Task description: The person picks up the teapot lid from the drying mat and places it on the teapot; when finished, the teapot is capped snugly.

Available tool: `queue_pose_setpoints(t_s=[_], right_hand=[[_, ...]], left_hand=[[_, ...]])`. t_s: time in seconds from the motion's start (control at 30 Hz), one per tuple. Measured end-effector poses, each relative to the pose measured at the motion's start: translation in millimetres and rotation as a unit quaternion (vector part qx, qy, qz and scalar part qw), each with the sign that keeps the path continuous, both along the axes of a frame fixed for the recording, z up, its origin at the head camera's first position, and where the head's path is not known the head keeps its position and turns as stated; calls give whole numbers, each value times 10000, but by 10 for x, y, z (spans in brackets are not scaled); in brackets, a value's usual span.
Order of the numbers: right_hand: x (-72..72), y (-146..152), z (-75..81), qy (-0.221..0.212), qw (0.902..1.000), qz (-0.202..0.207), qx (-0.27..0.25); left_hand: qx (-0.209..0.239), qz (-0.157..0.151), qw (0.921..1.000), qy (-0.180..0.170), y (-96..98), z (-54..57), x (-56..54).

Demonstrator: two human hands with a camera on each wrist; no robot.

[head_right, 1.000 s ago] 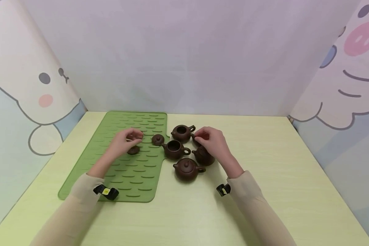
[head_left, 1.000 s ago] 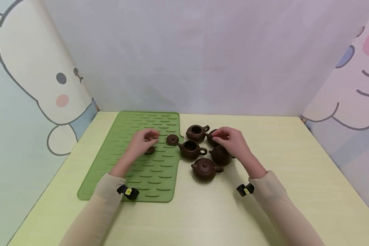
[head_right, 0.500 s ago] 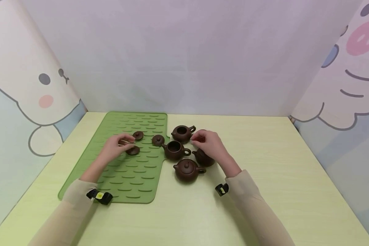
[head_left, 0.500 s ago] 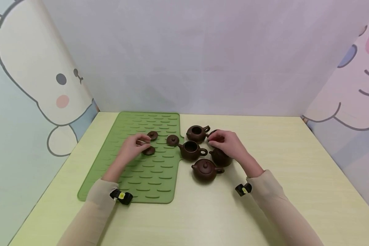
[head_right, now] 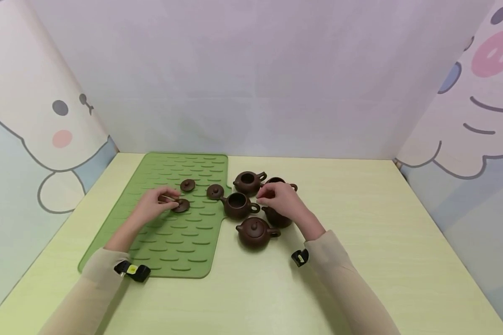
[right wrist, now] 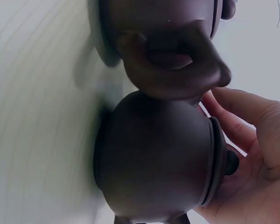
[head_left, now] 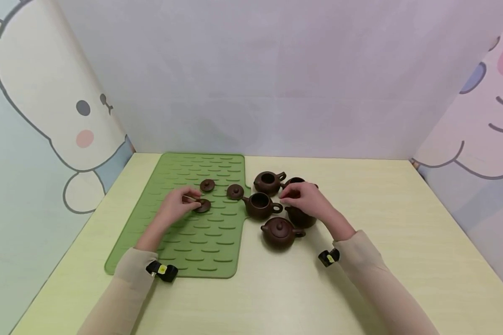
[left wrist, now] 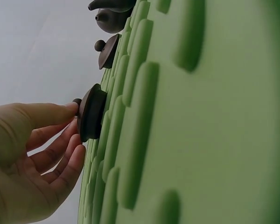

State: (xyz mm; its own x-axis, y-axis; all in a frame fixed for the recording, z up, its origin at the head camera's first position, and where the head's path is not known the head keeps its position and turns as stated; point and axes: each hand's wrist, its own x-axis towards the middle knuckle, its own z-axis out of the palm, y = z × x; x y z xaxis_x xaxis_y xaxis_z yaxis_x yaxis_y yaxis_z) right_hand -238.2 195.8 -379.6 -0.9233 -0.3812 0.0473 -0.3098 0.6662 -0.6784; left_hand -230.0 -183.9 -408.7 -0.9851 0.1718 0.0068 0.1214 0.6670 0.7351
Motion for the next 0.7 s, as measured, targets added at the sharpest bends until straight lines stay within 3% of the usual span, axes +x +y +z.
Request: queue_pose_setpoints(t_s=[0.7], right_hand=[[4, -32, -77, 33, 9991, 294, 287]], left_hand=[[-532, -69, 9985, 66, 85, 55, -31]])
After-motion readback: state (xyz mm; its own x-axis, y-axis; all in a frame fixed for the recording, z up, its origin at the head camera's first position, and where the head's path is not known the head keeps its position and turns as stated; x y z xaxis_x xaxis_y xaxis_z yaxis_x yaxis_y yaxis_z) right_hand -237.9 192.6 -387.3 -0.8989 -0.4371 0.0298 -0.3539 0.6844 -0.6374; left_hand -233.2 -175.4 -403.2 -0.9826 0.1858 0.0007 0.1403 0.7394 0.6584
